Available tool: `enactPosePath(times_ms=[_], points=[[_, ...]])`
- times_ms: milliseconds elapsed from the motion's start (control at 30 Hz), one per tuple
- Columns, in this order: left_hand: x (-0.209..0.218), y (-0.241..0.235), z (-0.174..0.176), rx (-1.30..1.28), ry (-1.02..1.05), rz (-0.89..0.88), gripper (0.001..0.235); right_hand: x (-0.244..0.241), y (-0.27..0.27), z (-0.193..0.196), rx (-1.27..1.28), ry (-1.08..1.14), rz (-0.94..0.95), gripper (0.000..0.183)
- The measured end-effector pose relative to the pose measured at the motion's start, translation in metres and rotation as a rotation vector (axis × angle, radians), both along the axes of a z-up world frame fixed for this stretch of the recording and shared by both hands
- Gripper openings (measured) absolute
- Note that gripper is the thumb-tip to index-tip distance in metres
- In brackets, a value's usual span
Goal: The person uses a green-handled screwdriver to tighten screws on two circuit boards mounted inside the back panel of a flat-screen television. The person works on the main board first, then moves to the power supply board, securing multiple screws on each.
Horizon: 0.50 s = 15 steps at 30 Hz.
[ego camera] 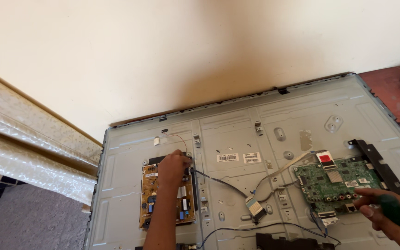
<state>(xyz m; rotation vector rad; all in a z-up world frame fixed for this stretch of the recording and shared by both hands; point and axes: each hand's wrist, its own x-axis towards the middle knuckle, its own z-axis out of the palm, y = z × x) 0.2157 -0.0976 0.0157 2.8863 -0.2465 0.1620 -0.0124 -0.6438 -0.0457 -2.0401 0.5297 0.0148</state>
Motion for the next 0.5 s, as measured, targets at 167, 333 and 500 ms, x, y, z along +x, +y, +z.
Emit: enactPosePath(times_ms=[167, 333, 500], points=[[-0.006, -0.002, 0.015, 0.025, 0.034, 0.02, 0.016, -0.006, -0.006, 0.0, 0.047, -0.07, -0.022, 0.049], [-0.024, 0.001, 0.029, -0.104, -0.062, 0.101, 0.013, -0.007, -0.015, 0.0, 0.035, -0.121, -0.082, 0.044], [-0.074, 0.062, 0.004, -0.286, -0.252, 0.315, 0.022, 0.005, 0.013, 0.054, 0.018, -0.153, -0.169, 0.04]])
